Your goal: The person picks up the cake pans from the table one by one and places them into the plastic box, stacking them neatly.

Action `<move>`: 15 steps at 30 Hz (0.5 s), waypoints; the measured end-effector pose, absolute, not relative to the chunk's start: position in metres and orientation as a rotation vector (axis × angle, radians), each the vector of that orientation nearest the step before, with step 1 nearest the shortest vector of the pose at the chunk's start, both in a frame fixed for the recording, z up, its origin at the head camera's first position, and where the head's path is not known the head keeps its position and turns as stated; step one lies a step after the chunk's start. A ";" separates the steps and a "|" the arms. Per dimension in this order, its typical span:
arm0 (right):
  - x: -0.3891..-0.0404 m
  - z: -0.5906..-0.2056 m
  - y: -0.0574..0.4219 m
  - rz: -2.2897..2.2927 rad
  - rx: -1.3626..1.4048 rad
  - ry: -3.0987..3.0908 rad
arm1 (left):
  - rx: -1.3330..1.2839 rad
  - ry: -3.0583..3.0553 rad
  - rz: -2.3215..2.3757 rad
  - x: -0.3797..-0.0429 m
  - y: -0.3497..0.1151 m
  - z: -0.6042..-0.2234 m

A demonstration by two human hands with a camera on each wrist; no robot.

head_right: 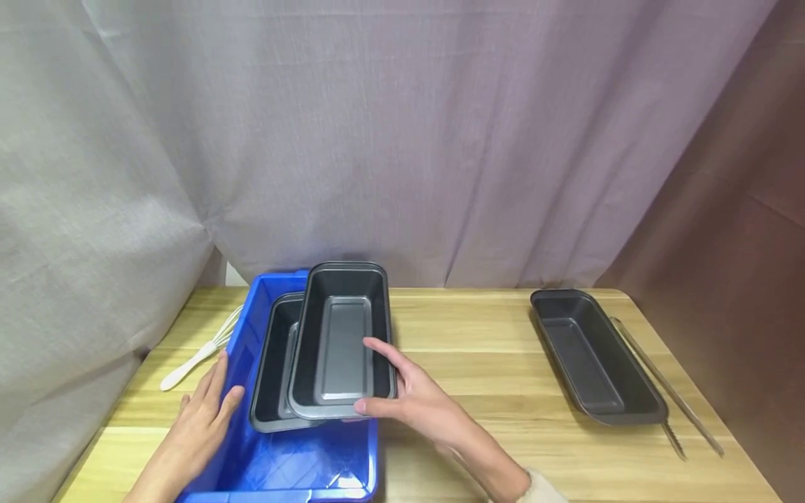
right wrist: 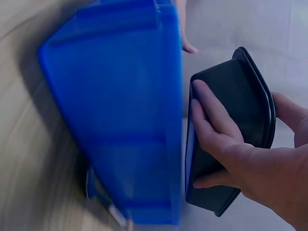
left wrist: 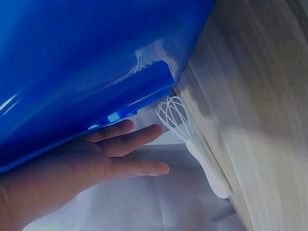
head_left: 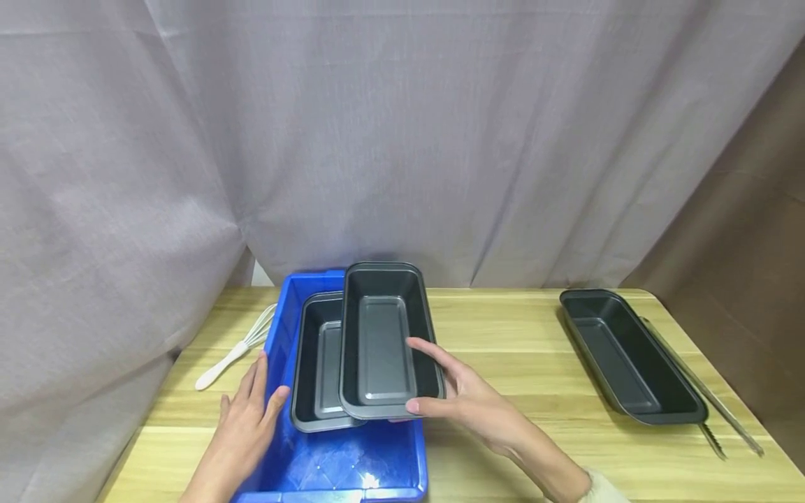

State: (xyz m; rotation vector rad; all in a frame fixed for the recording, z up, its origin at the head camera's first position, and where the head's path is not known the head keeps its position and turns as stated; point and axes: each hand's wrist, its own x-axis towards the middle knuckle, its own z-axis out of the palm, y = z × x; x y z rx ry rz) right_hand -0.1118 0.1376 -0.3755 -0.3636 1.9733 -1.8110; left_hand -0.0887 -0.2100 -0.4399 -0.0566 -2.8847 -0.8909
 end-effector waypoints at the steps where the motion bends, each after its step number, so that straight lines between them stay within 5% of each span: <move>1: -0.114 -0.377 0.132 -1.798 -0.362 1.968 | -0.056 -2.882 -0.888 -0.088 -0.210 -0.440; 15: -0.133 -0.399 0.080 -1.840 -0.374 1.524 | -0.067 -2.834 -0.881 -0.085 -0.210 -0.441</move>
